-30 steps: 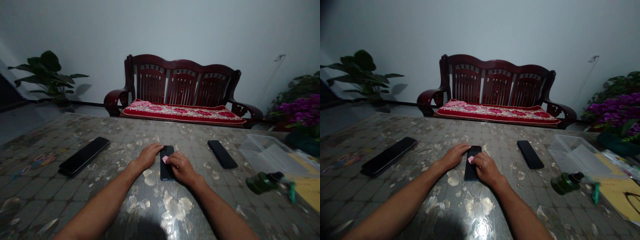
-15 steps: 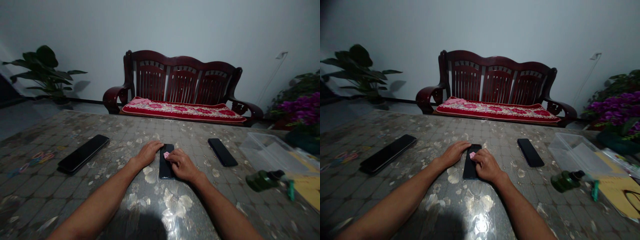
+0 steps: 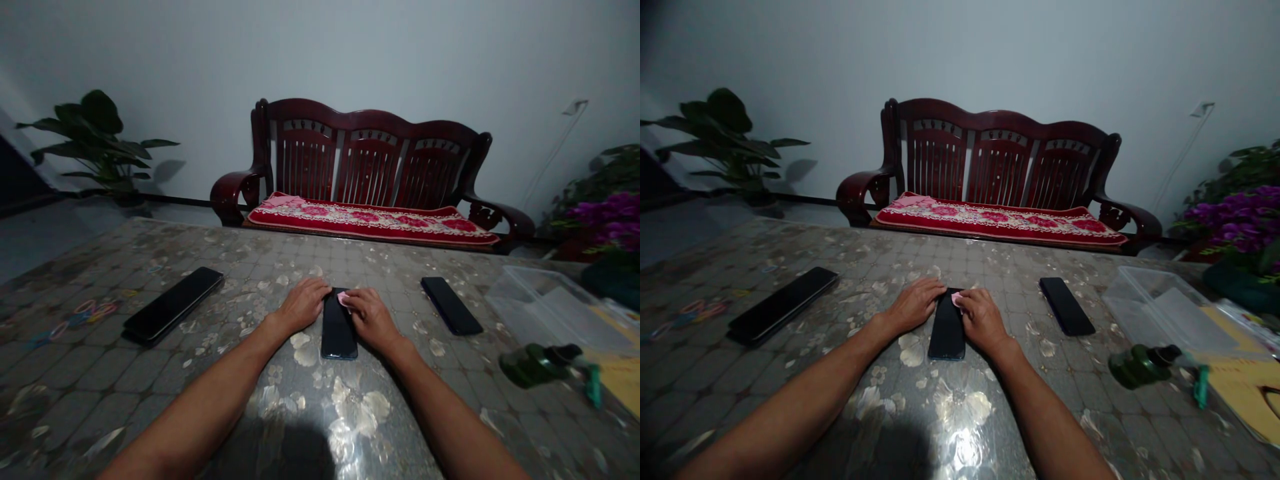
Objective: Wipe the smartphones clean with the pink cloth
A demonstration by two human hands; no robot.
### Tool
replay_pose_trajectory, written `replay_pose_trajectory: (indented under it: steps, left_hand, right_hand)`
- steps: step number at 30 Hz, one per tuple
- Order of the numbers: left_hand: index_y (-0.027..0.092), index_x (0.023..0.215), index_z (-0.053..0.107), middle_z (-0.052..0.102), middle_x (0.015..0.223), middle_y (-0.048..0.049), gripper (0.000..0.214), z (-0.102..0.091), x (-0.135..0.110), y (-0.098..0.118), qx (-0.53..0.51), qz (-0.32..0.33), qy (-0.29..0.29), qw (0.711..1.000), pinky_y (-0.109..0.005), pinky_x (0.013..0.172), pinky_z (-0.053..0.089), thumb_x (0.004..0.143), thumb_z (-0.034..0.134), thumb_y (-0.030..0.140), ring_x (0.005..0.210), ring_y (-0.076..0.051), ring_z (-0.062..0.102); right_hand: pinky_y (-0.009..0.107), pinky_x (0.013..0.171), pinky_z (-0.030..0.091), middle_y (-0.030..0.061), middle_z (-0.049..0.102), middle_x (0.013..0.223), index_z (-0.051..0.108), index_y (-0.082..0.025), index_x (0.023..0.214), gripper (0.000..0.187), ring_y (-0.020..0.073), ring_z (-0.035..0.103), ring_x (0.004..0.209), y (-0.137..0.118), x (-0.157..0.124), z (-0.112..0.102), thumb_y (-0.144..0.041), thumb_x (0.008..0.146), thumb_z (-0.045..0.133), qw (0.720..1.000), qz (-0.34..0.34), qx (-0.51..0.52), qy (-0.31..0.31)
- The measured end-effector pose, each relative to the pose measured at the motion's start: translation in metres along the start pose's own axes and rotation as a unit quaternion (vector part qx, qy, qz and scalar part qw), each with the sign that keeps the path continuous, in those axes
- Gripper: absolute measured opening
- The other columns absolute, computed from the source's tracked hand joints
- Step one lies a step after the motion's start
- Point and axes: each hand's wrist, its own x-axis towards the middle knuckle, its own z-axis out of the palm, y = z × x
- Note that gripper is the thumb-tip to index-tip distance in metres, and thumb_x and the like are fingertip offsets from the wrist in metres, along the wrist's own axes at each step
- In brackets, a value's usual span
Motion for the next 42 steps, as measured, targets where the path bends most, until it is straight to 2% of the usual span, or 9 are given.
replay_pose_trajectory:
  steps: [6,10,13,18,22,26,30,36,42]
  left_hand:
    - [0.017,0.117,0.07,0.073,0.119,-0.0111,0.036,-0.002,0.0,0.002,0.023,0.014,0.004,1.0,-0.046,0.113,0.043,0.084,0.058,0.007,0.12,-0.026,0.064]
    - [0.017,0.109,0.072,0.075,0.109,-0.0107,0.03,-0.009,0.001,0.008,0.029,-0.001,-0.003,1.0,-0.048,0.113,0.041,0.083,0.059,0.009,0.11,-0.026,0.067]
    - [0.019,0.101,0.074,0.077,0.101,-0.0091,0.025,-0.014,0.001,0.012,0.037,-0.008,-0.004,0.999,-0.051,0.117,0.036,0.083,0.059,0.01,0.115,-0.028,0.065]
    - [0.019,0.111,0.073,0.074,0.12,-0.0088,0.031,-0.016,0.0,0.012,0.03,-0.002,-0.006,1.0,-0.055,0.119,0.031,0.085,0.057,0.011,0.13,-0.03,0.058]
    - [0.022,0.128,0.068,0.066,0.138,-0.0069,0.039,-0.015,0.0,0.011,0.0,0.022,-0.037,0.999,-0.056,0.121,0.029,0.091,0.055,0.015,0.14,-0.029,0.049]
    - [0.022,0.133,0.065,0.064,0.141,-0.0061,0.038,-0.014,0.001,0.012,-0.012,0.03,-0.078,0.996,-0.059,0.122,0.026,0.097,0.052,0.021,0.144,-0.03,0.044]
    - [0.023,0.129,0.067,0.065,0.14,-0.0063,0.034,-0.012,0.0,0.015,0.014,0.024,-0.071,0.997,-0.062,0.122,0.022,0.098,0.053,0.022,0.145,-0.031,0.043]
    - [0.025,0.13,0.066,0.065,0.139,-0.0069,0.034,-0.006,0.002,0.015,0.067,-0.001,-0.036,0.997,-0.068,0.119,0.023,0.099,0.051,0.022,0.142,-0.034,0.046]
    - [0.025,0.13,0.067,0.063,0.141,-0.009,0.037,-0.007,0.01,0.005,0.099,-0.059,-0.034,0.993,-0.068,0.118,0.024,0.1,0.046,0.021,0.141,-0.035,0.046]
  right_hand:
    - [0.041,0.086,0.054,0.0101,0.073,0.102,0.073,-0.022,0.112,0.032,0.0235,0.063,0.096,0.0,-0.002,0.0,-0.006,0.092,0.054,1.0,-0.021,0.013,-0.01]
    - [0.038,0.082,0.054,0.0087,0.073,0.095,0.074,-0.021,0.106,0.033,0.0222,0.063,0.09,-0.009,-0.002,-0.001,-0.002,0.089,0.053,0.998,-0.054,0.011,-0.041]
    - [0.036,0.081,0.053,0.0073,0.073,0.092,0.073,-0.021,0.1,0.03,0.0211,0.063,0.088,-0.012,-0.003,-0.002,-0.002,0.089,0.053,0.996,-0.079,0.022,-0.041]
    - [0.035,0.082,0.052,0.007,0.073,0.096,0.072,-0.022,0.107,0.029,0.0209,0.064,0.09,-0.001,-0.003,-0.001,-0.004,0.092,0.055,0.999,-0.029,0.004,0.017]
    - [0.038,0.087,0.051,0.01,0.072,0.104,0.071,-0.021,0.111,0.033,0.0234,0.062,0.098,0.005,-0.003,0.0,-0.004,0.09,0.054,1.0,-0.004,-0.009,0.01]
    - [0.037,0.084,0.05,0.0085,0.071,0.095,0.072,-0.02,0.102,0.031,0.0226,0.061,0.092,-0.001,-0.002,-0.004,-0.003,0.086,0.053,0.999,-0.01,0.003,-0.031]
    - [0.034,0.079,0.048,0.0044,0.065,0.079,0.071,-0.02,0.085,0.03,0.0209,0.058,0.081,-0.012,-0.002,-0.007,0.002,0.076,0.052,0.997,-0.018,0.013,-0.074]
    - [0.037,0.086,0.047,0.0068,0.069,0.091,0.071,-0.02,0.096,0.031,0.0217,0.061,0.09,-0.014,-0.002,0.008,0.0,0.084,0.051,0.999,0.033,0.025,-0.026]
    - [0.037,0.089,0.049,0.0063,0.073,0.095,0.074,-0.022,0.1,0.029,0.0215,0.064,0.094,0.007,0.016,0.024,-0.004,0.089,0.054,0.998,0.056,0.033,-0.013]
